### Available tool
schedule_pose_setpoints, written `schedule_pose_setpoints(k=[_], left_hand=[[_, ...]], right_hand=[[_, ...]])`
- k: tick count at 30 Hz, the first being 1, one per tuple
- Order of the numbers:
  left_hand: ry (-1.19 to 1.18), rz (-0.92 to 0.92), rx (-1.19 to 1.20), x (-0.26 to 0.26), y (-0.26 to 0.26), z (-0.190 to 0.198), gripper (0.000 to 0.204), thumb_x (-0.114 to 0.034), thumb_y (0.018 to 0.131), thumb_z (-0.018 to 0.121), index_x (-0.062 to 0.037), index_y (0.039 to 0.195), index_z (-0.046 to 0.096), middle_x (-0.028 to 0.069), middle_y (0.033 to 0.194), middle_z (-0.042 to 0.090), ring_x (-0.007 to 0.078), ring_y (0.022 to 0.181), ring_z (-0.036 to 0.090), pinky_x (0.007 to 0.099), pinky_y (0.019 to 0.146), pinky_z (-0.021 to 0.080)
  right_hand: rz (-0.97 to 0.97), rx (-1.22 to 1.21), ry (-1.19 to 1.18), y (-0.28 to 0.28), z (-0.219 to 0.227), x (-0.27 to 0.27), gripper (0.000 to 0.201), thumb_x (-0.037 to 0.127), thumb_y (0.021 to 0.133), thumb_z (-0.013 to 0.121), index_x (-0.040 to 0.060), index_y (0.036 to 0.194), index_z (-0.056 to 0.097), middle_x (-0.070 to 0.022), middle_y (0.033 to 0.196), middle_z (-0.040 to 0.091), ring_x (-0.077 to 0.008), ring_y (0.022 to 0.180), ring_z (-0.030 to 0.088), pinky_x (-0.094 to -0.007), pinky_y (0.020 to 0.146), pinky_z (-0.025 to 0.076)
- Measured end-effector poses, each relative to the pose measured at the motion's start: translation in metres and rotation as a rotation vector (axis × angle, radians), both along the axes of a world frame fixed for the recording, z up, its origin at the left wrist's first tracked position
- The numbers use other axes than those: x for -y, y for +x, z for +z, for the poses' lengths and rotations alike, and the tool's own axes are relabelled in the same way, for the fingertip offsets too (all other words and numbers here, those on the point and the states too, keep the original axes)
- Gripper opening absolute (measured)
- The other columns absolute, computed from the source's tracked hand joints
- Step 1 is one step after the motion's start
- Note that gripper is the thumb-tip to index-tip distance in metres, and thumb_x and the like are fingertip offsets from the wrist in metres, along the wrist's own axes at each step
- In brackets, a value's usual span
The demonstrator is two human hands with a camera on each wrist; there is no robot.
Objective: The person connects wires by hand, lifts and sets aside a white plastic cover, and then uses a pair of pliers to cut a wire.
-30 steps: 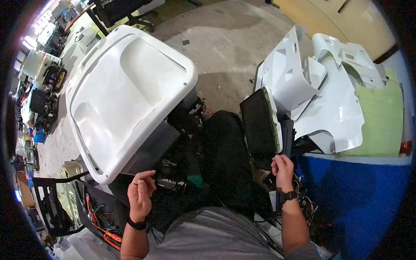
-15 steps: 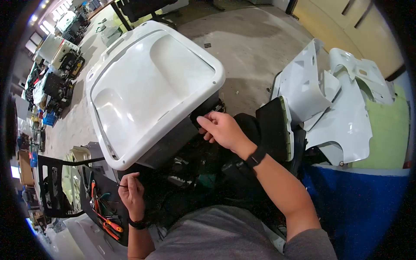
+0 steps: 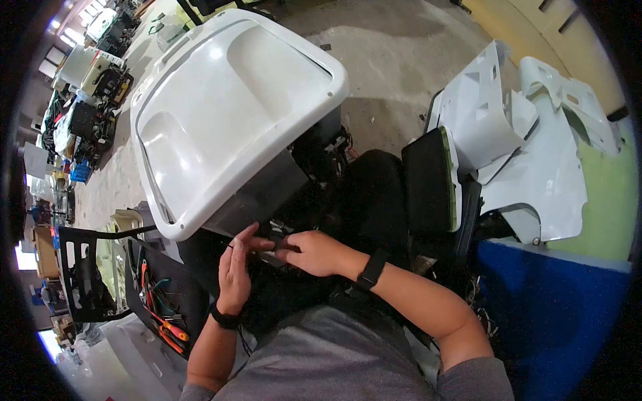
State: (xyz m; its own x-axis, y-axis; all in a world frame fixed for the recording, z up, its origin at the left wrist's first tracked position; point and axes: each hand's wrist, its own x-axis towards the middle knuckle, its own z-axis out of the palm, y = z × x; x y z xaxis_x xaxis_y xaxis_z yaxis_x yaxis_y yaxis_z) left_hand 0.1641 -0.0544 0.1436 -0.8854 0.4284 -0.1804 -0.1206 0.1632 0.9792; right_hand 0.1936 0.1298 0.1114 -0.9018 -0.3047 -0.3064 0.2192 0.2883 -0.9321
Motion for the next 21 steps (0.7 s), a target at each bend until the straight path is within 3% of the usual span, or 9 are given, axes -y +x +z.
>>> schedule_pose_setpoints(k=[2, 11, 13, 16, 21], left_hand=[[0.050, -0.022, -0.075, -0.006, 0.004, -0.007, 0.046, -0.027, 0.098, 0.023, 0.0044, 0.126, 0.041, 0.0123, 0.099, 0.062, 0.0175, 0.094, 0.055, 0.0324, 0.090, 0.038], [0.104, 0.032, 0.184, -0.011, 0.009, -0.028, 0.054, -0.037, 0.097, 0.023, 0.0050, 0.129, 0.036, 0.0150, 0.107, 0.058, 0.0202, 0.100, 0.054, 0.0347, 0.092, 0.038], [0.247, 0.175, 0.276, -0.011, 0.003, -0.033, 0.051, -0.036, 0.096, 0.031, 0.0045, 0.125, 0.041, 0.0153, 0.104, 0.059, 0.0218, 0.098, 0.056, 0.0349, 0.088, 0.041], [0.176, 0.385, 0.344, 0.002, -0.011, -0.042, 0.036, -0.026, 0.092, 0.047, 0.0040, 0.111, 0.051, 0.0115, 0.095, 0.061, 0.0190, 0.087, 0.058, 0.0304, 0.076, 0.045], [0.287, 0.445, 0.375, 0.006, -0.015, -0.052, 0.029, -0.019, 0.088, 0.052, 0.0037, 0.106, 0.053, 0.0096, 0.091, 0.060, 0.0185, 0.084, 0.057, 0.0299, 0.074, 0.045]], right_hand=[[0.025, 0.120, -0.194, 0.004, 0.006, 0.005, 0.027, 0.024, 0.088, 0.054, 0.0005, 0.098, 0.060, -0.0075, 0.082, 0.064, -0.0153, 0.072, 0.061, -0.0279, 0.064, 0.048], [0.045, 0.249, -0.327, 0.013, -0.009, 0.002, 0.022, 0.023, 0.089, 0.052, 0.0022, 0.088, 0.058, -0.0034, 0.078, 0.063, -0.0102, 0.065, 0.057, -0.0245, 0.059, 0.047], [-0.114, 0.249, -0.432, 0.011, -0.013, -0.017, 0.020, 0.023, 0.090, 0.050, 0.0043, 0.087, 0.058, -0.0027, 0.078, 0.063, -0.0086, 0.065, 0.057, -0.0221, 0.057, 0.045], [-0.370, 0.128, -0.489, 0.002, -0.025, -0.053, 0.020, 0.022, 0.092, 0.047, 0.0044, 0.087, 0.054, -0.0044, 0.079, 0.063, -0.0085, 0.065, 0.056, -0.0209, 0.057, 0.044], [-0.833, 0.178, -0.656, -0.017, -0.031, -0.094, 0.020, 0.024, 0.092, 0.045, 0.0075, 0.085, 0.054, -0.0024, 0.081, 0.061, -0.0085, 0.067, 0.053, -0.0236, 0.060, 0.042]])
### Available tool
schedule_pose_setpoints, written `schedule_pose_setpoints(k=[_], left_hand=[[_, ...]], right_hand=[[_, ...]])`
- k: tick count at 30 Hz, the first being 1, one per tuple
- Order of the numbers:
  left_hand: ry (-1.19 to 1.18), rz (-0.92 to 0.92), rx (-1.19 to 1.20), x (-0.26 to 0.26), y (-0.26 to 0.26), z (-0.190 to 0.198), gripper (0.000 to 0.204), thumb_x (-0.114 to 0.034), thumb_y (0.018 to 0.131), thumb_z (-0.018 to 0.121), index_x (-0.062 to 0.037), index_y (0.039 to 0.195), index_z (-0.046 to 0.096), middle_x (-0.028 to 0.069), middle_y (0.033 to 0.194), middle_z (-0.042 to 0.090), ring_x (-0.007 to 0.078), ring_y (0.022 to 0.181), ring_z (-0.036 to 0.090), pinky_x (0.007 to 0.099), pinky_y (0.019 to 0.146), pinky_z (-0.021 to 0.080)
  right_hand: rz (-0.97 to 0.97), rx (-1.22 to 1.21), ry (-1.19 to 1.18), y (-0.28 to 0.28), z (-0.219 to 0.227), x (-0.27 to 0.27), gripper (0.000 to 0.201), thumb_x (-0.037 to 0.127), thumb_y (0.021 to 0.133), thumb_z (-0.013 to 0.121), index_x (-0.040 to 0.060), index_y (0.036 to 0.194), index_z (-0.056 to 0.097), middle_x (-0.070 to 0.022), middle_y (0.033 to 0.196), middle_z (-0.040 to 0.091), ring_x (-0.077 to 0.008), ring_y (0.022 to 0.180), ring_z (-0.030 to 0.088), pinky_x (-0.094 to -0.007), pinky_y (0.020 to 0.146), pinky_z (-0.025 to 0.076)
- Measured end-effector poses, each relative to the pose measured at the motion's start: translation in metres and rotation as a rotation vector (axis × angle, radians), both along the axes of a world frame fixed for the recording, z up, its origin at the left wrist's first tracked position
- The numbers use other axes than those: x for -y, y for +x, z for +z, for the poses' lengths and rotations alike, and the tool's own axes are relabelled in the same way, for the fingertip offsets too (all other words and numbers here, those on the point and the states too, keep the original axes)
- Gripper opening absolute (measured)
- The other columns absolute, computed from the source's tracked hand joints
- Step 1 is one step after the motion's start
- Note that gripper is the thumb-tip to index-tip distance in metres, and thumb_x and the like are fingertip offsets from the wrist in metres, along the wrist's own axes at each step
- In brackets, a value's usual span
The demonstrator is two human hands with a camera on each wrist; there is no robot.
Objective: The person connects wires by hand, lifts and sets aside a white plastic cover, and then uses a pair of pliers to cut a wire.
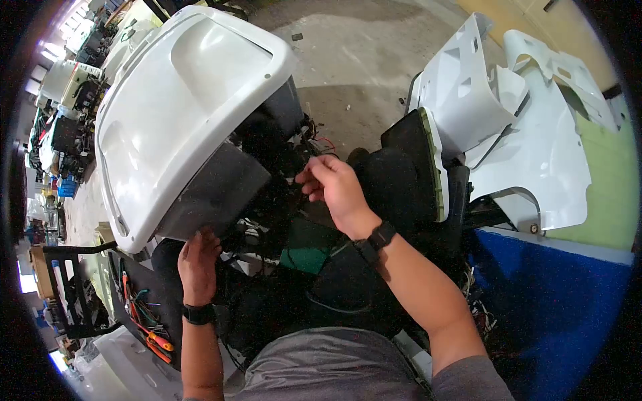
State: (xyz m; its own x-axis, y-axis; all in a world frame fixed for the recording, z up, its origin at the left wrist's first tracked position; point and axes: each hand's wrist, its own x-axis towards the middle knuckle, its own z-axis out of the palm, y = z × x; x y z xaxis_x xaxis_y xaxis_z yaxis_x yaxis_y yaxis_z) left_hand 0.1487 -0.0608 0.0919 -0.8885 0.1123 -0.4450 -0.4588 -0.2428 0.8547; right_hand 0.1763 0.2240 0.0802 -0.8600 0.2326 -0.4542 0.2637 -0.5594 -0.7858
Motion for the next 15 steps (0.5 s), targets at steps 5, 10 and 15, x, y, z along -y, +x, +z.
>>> schedule_pose_setpoints(k=[5, 10, 15], left_hand=[[-0.068, 0.068, -0.018, -0.007, 0.001, 0.006, 0.024, -0.005, 0.082, 0.049, 0.0067, 0.102, 0.053, 0.0101, 0.089, 0.057, 0.0193, 0.081, 0.056, 0.0302, 0.074, 0.045], [-0.140, 0.046, -0.046, -0.007, -0.003, 0.004, 0.030, 0.002, 0.074, 0.044, 0.0090, 0.101, 0.053, 0.0071, 0.083, 0.051, 0.0175, 0.077, 0.051, 0.0290, 0.072, 0.043], [-0.071, 0.062, -0.045, -0.010, -0.006, 0.004, 0.029, 0.003, 0.073, 0.044, 0.0086, 0.100, 0.053, 0.0057, 0.082, 0.049, 0.0162, 0.075, 0.049, 0.0286, 0.072, 0.041]], right_hand=[[-0.027, 0.082, -0.081, -0.011, -0.018, -0.002, 0.021, 0.026, 0.092, 0.045, 0.0085, 0.084, 0.054, -0.0020, 0.079, 0.061, -0.0095, 0.066, 0.053, -0.0242, 0.059, 0.042], [0.010, 0.080, -0.113, -0.016, -0.034, 0.007, 0.023, 0.026, 0.092, 0.045, 0.0075, 0.082, 0.054, -0.0033, 0.076, 0.061, -0.0105, 0.063, 0.053, -0.0252, 0.056, 0.042], [0.108, 0.087, -0.095, -0.020, -0.034, 0.017, 0.024, 0.026, 0.092, 0.045, 0.0067, 0.081, 0.054, -0.0041, 0.075, 0.060, -0.0111, 0.062, 0.053, -0.0255, 0.056, 0.042]])
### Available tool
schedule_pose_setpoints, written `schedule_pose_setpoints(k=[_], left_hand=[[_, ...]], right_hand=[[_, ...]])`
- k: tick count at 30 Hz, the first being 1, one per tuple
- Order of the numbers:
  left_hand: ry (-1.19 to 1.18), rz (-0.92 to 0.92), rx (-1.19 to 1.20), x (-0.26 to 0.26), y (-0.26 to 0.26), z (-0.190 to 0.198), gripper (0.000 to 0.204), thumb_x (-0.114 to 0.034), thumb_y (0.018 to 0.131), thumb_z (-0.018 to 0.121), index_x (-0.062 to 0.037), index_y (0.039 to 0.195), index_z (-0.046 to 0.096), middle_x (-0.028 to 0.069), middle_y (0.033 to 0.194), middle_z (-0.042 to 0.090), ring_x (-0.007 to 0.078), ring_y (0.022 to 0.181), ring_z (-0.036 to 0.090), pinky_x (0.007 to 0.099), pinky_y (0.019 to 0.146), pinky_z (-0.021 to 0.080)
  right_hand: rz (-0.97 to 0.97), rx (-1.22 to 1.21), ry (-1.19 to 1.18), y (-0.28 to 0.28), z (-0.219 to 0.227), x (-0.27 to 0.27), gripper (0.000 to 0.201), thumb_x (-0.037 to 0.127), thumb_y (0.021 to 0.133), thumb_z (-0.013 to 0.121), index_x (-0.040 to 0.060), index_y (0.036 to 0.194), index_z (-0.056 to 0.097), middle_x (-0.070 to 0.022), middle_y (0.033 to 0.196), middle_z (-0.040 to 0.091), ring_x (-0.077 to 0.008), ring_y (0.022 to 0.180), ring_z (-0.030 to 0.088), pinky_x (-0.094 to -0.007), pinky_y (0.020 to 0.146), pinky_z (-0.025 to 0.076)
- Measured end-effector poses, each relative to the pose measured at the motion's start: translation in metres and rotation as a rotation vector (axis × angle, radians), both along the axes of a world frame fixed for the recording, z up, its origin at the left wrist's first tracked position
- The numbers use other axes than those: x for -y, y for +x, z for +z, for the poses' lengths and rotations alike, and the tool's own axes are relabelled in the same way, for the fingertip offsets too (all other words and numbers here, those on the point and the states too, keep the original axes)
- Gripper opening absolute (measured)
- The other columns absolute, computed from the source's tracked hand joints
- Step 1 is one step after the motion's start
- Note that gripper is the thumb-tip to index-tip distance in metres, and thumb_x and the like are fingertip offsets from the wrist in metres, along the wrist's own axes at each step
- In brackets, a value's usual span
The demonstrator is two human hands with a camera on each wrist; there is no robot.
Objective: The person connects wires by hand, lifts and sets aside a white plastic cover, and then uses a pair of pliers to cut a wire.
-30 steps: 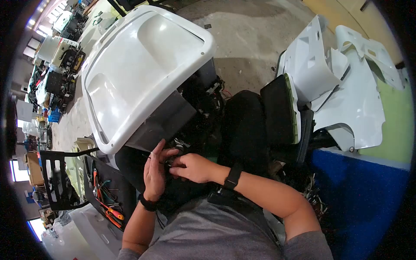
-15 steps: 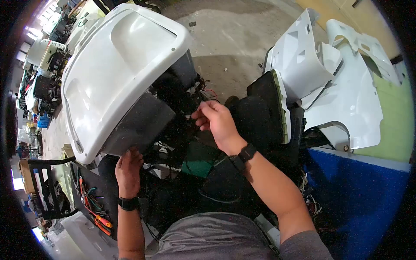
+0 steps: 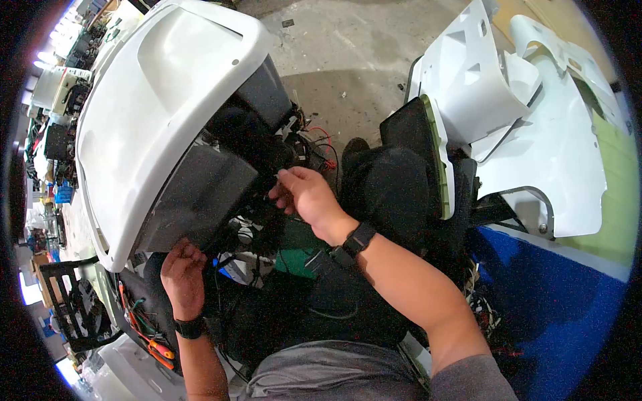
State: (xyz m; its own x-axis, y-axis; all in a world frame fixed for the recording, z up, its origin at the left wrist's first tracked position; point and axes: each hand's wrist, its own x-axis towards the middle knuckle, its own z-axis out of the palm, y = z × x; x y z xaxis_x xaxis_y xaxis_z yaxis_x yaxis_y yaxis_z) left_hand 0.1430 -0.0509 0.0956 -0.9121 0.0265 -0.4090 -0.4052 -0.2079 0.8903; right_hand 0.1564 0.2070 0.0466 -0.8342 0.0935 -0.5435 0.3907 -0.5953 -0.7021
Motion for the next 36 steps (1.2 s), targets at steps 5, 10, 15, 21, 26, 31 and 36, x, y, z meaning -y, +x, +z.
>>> schedule_pose_setpoints(k=[5, 10, 15, 21, 26, 31, 36], left_hand=[[-0.012, -0.032, -0.028, -0.001, -0.007, -0.001, 0.029, 0.003, 0.072, 0.044, 0.0079, 0.100, 0.052, 0.0052, 0.082, 0.048, 0.0159, 0.075, 0.048, 0.0293, 0.073, 0.041], [0.021, -0.002, -0.064, -0.010, -0.018, -0.005, 0.028, 0.003, 0.073, 0.044, 0.0070, 0.100, 0.051, 0.0053, 0.084, 0.048, 0.0153, 0.077, 0.047, 0.0293, 0.074, 0.041], [0.085, 0.053, -0.066, -0.021, -0.034, -0.004, 0.031, 0.001, 0.075, 0.046, 0.0065, 0.105, 0.050, 0.0055, 0.087, 0.049, 0.0162, 0.078, 0.048, 0.0307, 0.075, 0.041], [0.014, 0.036, -0.094, -0.027, -0.047, -0.008, 0.033, -0.002, 0.076, 0.048, 0.0046, 0.108, 0.050, 0.0063, 0.090, 0.051, 0.0158, 0.079, 0.049, 0.0282, 0.074, 0.041], [-0.340, 0.073, -0.151, -0.007, -0.048, -0.020, 0.033, -0.013, 0.083, 0.056, 0.0031, 0.111, 0.049, 0.0058, 0.094, 0.052, 0.0139, 0.081, 0.049, 0.0265, 0.071, 0.042], [-0.440, 0.181, -0.199, -0.007, -0.054, -0.015, 0.042, -0.009, 0.083, 0.058, 0.0041, 0.120, 0.041, 0.0094, 0.106, 0.053, 0.0149, 0.091, 0.051, 0.0269, 0.080, 0.040], [-0.410, 0.121, -0.253, -0.011, -0.052, -0.019, 0.062, 0.001, 0.079, 0.054, 0.0030, 0.134, 0.025, 0.0157, 0.134, 0.035, 0.0229, 0.123, 0.035, 0.0328, 0.101, 0.028]], right_hand=[[0.076, 0.040, -0.039, 0.002, 0.009, 0.010, 0.021, 0.026, 0.092, 0.047, 0.0089, 0.082, 0.053, -0.0030, 0.078, 0.062, -0.0085, 0.063, 0.052, -0.0231, 0.056, 0.041], [0.057, 0.074, -0.065, -0.002, 0.012, 0.008, 0.023, 0.024, 0.092, 0.044, 0.0067, 0.079, 0.053, -0.0038, 0.074, 0.060, -0.0110, 0.061, 0.052, -0.0256, 0.055, 0.042], [0.012, 0.055, -0.073, -0.008, 0.013, 0.001, 0.023, 0.025, 0.091, 0.046, 0.0087, 0.078, 0.054, -0.0023, 0.075, 0.060, -0.0082, 0.061, 0.050, -0.0229, 0.055, 0.041], [-0.028, -0.014, -0.030, 0.000, 0.000, 0.001, 0.021, 0.025, 0.091, 0.045, 0.0074, 0.081, 0.053, -0.0037, 0.075, 0.059, -0.0086, 0.062, 0.051, -0.0235, 0.054, 0.041], [-0.243, -0.120, 0.047, -0.022, 0.015, -0.005, 0.025, 0.026, 0.092, 0.044, 0.0033, 0.084, 0.053, -0.0045, 0.080, 0.060, -0.0104, 0.068, 0.054, -0.0251, 0.058, 0.043], [-0.545, -0.365, 0.218, -0.116, 0.022, -0.044, 0.029, 0.024, 0.090, 0.043, -0.0008, 0.085, 0.057, -0.0068, 0.081, 0.060, -0.0139, 0.071, 0.054, -0.0277, 0.064, 0.042], [-0.480, -0.373, 0.285, -0.202, -0.015, -0.083, 0.033, 0.025, 0.088, 0.043, -0.0034, 0.099, 0.054, -0.0110, 0.098, 0.059, -0.0188, 0.089, 0.052, -0.0330, 0.076, 0.040]])
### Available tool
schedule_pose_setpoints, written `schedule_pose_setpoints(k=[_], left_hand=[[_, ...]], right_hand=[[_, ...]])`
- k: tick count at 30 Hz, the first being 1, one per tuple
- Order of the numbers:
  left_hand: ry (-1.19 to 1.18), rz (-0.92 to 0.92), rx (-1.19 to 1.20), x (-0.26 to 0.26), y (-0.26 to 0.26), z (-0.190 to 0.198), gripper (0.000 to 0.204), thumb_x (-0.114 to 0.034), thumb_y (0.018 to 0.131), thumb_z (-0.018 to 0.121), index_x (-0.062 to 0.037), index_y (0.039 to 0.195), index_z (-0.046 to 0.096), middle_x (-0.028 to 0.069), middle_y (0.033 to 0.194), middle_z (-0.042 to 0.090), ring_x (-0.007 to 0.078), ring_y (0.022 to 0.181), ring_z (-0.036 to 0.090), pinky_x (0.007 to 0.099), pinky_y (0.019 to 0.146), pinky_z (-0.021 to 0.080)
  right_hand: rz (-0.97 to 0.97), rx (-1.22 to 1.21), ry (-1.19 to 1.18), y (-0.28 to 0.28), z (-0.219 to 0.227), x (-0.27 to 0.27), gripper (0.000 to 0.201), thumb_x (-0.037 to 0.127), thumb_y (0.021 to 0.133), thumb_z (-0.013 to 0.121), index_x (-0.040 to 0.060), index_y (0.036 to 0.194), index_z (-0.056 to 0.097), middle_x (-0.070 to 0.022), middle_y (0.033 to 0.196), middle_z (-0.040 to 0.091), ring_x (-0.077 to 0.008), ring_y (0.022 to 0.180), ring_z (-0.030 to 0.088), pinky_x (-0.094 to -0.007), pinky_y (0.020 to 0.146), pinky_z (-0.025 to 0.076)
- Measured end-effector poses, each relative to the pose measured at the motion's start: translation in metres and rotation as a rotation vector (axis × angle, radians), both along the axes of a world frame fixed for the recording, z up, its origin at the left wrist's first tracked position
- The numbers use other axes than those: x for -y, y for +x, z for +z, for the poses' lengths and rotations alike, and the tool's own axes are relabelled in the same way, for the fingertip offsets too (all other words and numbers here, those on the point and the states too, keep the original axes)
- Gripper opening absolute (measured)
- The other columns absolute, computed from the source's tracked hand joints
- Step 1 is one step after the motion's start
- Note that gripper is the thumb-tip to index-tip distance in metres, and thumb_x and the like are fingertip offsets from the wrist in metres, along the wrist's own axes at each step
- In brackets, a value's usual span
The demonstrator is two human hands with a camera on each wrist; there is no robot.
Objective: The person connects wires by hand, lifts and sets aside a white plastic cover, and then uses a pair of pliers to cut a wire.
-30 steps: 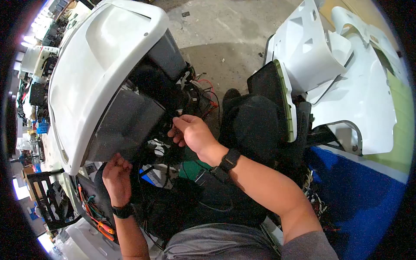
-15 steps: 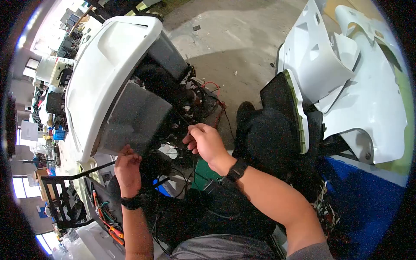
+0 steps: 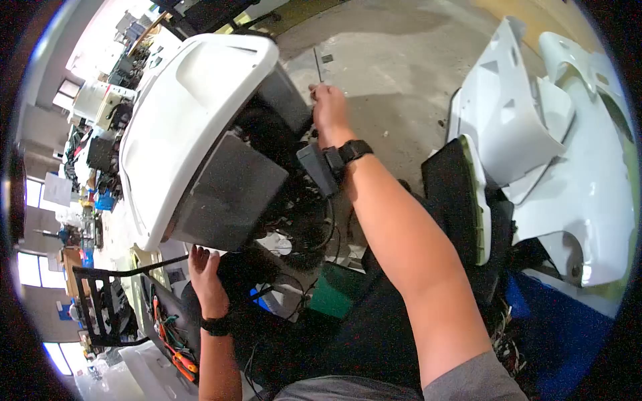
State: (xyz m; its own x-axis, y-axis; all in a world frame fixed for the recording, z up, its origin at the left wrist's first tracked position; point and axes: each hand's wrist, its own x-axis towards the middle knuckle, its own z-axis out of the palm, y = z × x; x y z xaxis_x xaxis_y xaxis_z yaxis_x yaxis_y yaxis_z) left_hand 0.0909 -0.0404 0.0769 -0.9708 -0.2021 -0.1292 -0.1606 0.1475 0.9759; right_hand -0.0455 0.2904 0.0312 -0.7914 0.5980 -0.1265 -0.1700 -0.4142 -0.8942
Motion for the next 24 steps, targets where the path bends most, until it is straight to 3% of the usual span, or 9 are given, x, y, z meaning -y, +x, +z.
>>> schedule_pose_setpoints(k=[1, 2, 4, 6, 10, 13, 19, 24], left_hand=[[0.015, -0.027, -0.010, -0.001, 0.001, 0.001, 0.068, 0.003, 0.079, 0.055, 0.0013, 0.137, 0.021, 0.0158, 0.139, 0.028, 0.0242, 0.127, 0.029, 0.0332, 0.103, 0.025], [-0.005, -0.019, -0.095, -0.005, 0.002, -0.001, 0.068, 0.003, 0.079, 0.056, 0.0021, 0.137, 0.021, 0.0156, 0.135, 0.032, 0.0235, 0.123, 0.035, 0.0328, 0.102, 0.027], [-0.030, -0.006, -0.164, -0.011, 0.003, -0.002, 0.068, 0.002, 0.079, 0.056, 0.0029, 0.137, 0.020, 0.0155, 0.132, 0.036, 0.0227, 0.118, 0.040, 0.0324, 0.100, 0.029], [-0.083, -0.092, -0.245, -0.016, -0.003, 0.000, 0.072, 0.004, 0.078, 0.060, 0.0019, 0.137, 0.019, 0.0154, 0.133, 0.035, 0.0233, 0.119, 0.039, 0.0328, 0.100, 0.030], [-0.115, -0.035, -0.234, -0.008, -0.013, -0.010, 0.079, 0.002, 0.074, 0.067, 0.0020, 0.137, 0.020, 0.0166, 0.130, 0.039, 0.0237, 0.118, 0.041, 0.0318, 0.098, 0.032], [-0.163, 0.004, -0.239, -0.006, -0.012, -0.014, 0.066, 0.002, 0.076, 0.065, 0.0033, 0.132, 0.029, 0.0138, 0.123, 0.045, 0.0221, 0.111, 0.047, 0.0301, 0.094, 0.038], [-0.170, 0.033, -0.307, 0.006, -0.011, -0.018, 0.061, 0.002, 0.076, 0.066, 0.0062, 0.128, 0.035, 0.0142, 0.118, 0.049, 0.0205, 0.105, 0.050, 0.0301, 0.090, 0.040], [-0.228, -0.023, -0.269, 0.026, -0.014, -0.018, 0.056, -0.004, 0.078, 0.065, 0.0036, 0.127, 0.038, 0.0127, 0.118, 0.048, 0.0197, 0.106, 0.049, 0.0290, 0.091, 0.038]], right_hand=[[0.046, -0.001, 0.015, -0.008, -0.001, 0.002, 0.033, 0.025, 0.090, 0.042, -0.0019, 0.109, 0.050, -0.0116, 0.110, 0.057, -0.0183, 0.101, 0.052, -0.0333, 0.085, 0.039], [0.064, 0.007, 0.001, -0.018, -0.003, 0.006, 0.033, 0.025, 0.090, 0.042, -0.0019, 0.109, 0.050, -0.0116, 0.110, 0.057, -0.0183, 0.101, 0.052, -0.0333, 0.085, 0.039], [0.011, -0.055, 0.087, -0.027, 0.000, 0.012, 0.036, 0.028, 0.086, 0.045, -0.0051, 0.092, 0.058, -0.0158, 0.091, 0.060, -0.0258, 0.086, 0.055, -0.0350, 0.075, 0.041], [-0.014, 0.008, 0.183, -0.028, 0.005, 0.015, 0.037, 0.029, 0.086, 0.045, -0.0050, 0.092, 0.058, -0.0180, 0.092, 0.060, -0.0274, 0.087, 0.055, -0.0354, 0.076, 0.041], [-0.109, 0.071, 0.361, -0.029, 0.009, 0.019, 0.037, 0.029, 0.087, 0.044, -0.0056, 0.095, 0.057, -0.0232, 0.095, 0.058, -0.0332, 0.090, 0.054, -0.0374, 0.078, 0.041], [-0.110, 0.056, 0.501, -0.022, 0.008, 0.018, 0.037, 0.028, 0.087, 0.043, -0.0052, 0.095, 0.057, -0.0235, 0.095, 0.057, -0.0370, 0.092, 0.053, -0.0384, 0.079, 0.040], [-0.090, -0.024, 0.470, -0.014, 0.005, 0.021, 0.036, 0.028, 0.087, 0.043, -0.0035, 0.096, 0.058, -0.0246, 0.096, 0.057, -0.0390, 0.093, 0.052, -0.0392, 0.081, 0.040], [-0.072, 0.060, 0.466, 0.000, 0.012, 0.027, 0.035, 0.029, 0.087, 0.044, -0.0041, 0.091, 0.057, -0.0253, 0.091, 0.058, -0.0401, 0.087, 0.053, -0.0404, 0.076, 0.041]])
